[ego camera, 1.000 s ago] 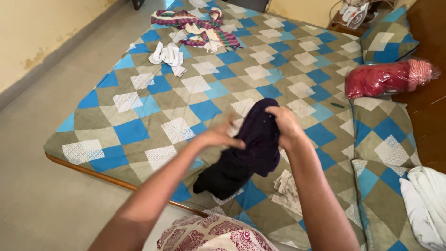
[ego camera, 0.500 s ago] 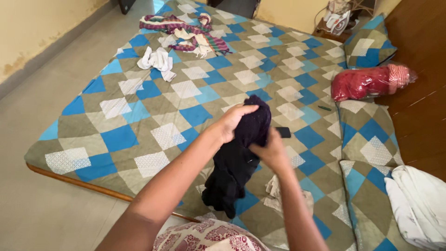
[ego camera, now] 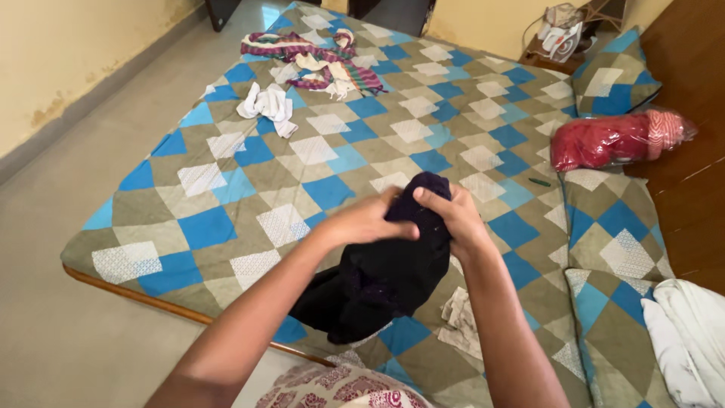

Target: The person opens a wardrobe and retrieves a dark garment, then uses a cloth to wipe it while it is laid out on a bed. The person returns to the wardrobe to retrieve another dark garment and repeats the wiping process on the bed.

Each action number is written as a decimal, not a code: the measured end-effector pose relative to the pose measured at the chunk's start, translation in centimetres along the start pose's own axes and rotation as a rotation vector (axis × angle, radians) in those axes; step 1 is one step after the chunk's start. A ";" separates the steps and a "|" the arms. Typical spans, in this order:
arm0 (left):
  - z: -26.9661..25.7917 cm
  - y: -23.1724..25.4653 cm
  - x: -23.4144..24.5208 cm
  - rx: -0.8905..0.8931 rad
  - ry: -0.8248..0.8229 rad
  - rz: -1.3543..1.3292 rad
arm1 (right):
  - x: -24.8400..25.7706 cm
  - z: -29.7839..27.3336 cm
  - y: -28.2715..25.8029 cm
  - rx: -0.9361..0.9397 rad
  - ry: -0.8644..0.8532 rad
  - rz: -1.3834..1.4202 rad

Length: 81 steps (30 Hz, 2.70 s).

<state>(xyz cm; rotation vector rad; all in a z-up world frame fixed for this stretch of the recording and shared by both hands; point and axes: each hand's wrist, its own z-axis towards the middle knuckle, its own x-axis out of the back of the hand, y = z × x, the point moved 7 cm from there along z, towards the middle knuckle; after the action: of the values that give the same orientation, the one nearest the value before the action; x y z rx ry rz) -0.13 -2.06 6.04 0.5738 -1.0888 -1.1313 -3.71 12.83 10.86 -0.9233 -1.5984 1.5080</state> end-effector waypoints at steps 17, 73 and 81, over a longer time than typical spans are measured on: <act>0.6 -6.5 -0.5 0.278 0.496 -0.190 | 4.7 -3.1 12.3 -0.122 0.172 0.233; -12.8 -10.9 8.1 0.568 0.410 0.102 | -8.3 3.4 7.5 -0.139 0.400 0.713; -12.0 -24.3 4.4 0.876 0.068 -0.843 | -9.2 1.5 7.1 -0.118 0.074 0.915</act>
<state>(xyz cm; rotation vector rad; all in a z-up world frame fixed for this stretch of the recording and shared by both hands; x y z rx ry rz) 0.50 -16.71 -17.20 1.8729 -1.3005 -1.2724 -0.67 4.36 3.37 -1.9188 -1.2577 1.9251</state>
